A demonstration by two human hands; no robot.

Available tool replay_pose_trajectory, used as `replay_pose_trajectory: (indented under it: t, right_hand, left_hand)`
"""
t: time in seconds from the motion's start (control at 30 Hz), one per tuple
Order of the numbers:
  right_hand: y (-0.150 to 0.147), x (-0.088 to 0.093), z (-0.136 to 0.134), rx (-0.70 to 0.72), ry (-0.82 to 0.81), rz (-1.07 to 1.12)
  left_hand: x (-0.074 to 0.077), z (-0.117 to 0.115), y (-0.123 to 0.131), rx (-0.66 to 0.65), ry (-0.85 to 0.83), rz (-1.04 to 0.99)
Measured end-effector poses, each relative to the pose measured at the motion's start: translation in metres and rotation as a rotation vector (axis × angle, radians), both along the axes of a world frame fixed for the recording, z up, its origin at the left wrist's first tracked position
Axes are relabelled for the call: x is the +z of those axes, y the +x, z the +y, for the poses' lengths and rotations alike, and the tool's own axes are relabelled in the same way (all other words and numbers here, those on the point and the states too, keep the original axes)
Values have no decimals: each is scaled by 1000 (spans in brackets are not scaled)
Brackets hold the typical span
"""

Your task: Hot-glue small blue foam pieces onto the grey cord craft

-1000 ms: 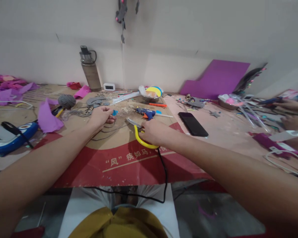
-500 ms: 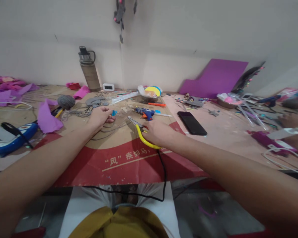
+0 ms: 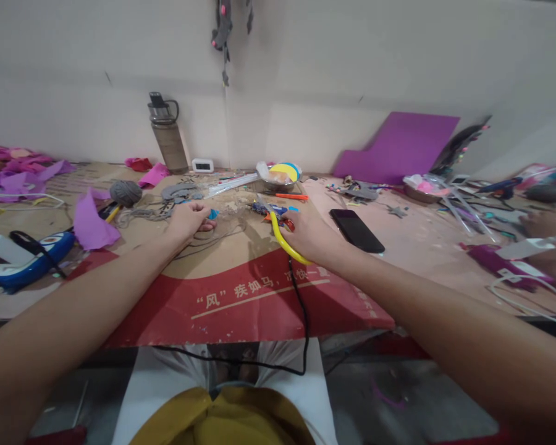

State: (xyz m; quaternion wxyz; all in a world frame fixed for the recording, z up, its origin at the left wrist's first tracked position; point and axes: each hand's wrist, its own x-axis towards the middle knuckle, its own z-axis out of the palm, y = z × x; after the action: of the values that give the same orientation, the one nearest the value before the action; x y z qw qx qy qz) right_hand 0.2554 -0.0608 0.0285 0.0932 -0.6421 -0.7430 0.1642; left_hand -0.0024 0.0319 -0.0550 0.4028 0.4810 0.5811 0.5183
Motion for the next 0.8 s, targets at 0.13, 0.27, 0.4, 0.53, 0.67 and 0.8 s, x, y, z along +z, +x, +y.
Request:
replay_pose_trajectory:
  t: [0.13,0.27,0.4,0.53,0.67,0.8]
  right_hand:
    - [4,6,-12,76,191,-53]
    - [4,3,-36,337,118,19]
    - [0,-1,-68,635,-52,-2]
    - [-7,4,-91,759,-23,-153]
    - [-14,12,-98,887,140,-212]
    - [-14,15,-97,1014,282,-233]
  left_hand:
    - [2,-1,1,7,-13,-5]
    - [5,-3,2,12,-18,-29]
    - [8,-5,3,6,-16,-26]
    - [10,-7,4,13,-18,-39]
    - [9,-6,3,14,-6,-41]
    - [7,-4,2,6,-12,-42]
